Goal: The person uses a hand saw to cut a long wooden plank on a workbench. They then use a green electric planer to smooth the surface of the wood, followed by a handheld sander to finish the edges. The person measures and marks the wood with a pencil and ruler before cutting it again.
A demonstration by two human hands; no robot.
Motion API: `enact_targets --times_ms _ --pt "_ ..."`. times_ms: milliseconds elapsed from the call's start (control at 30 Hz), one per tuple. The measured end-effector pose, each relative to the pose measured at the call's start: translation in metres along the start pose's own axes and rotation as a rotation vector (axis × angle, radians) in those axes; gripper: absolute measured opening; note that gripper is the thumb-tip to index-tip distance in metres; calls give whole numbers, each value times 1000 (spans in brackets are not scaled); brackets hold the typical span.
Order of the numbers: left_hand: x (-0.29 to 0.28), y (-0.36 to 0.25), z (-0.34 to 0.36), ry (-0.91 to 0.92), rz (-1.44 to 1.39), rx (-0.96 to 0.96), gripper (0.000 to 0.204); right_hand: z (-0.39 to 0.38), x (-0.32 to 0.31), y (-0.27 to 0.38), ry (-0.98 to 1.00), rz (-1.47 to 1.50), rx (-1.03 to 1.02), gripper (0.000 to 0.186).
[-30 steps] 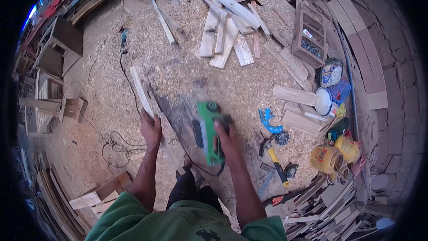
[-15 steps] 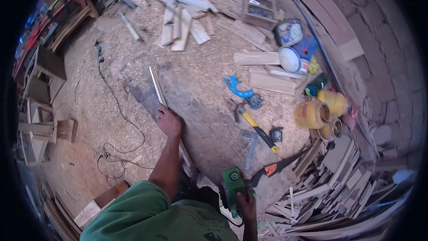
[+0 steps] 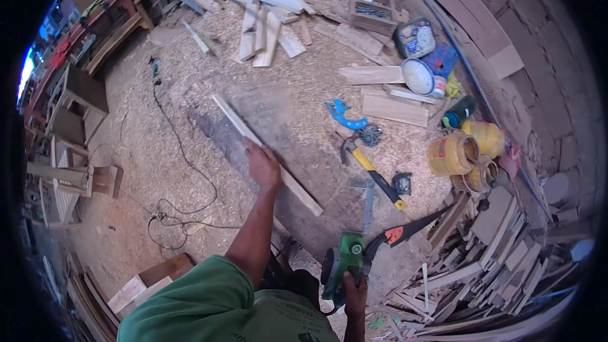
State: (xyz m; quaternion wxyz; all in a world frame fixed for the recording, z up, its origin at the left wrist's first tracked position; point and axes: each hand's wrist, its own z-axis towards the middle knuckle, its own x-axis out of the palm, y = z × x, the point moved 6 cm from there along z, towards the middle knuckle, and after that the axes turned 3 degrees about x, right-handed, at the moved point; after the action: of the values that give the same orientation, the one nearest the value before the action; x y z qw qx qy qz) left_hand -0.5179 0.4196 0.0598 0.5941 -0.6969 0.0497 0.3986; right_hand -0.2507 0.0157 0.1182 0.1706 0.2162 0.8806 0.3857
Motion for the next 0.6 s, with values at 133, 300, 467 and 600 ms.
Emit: enact_targets --times_ms 133,300,467,600 --pt "-23 64 2 -140 479 211 81 0 4 1 -5 -78 -41 28" --pt "-12 74 11 -144 441 236 79 -7 13 33 -68 -131 -131 36" --pt "-14 80 35 -129 441 260 79 -16 22 65 -94 -339 -79 40" --pt "-18 96 71 -92 401 274 81 -13 27 55 -4 -395 -186 36"
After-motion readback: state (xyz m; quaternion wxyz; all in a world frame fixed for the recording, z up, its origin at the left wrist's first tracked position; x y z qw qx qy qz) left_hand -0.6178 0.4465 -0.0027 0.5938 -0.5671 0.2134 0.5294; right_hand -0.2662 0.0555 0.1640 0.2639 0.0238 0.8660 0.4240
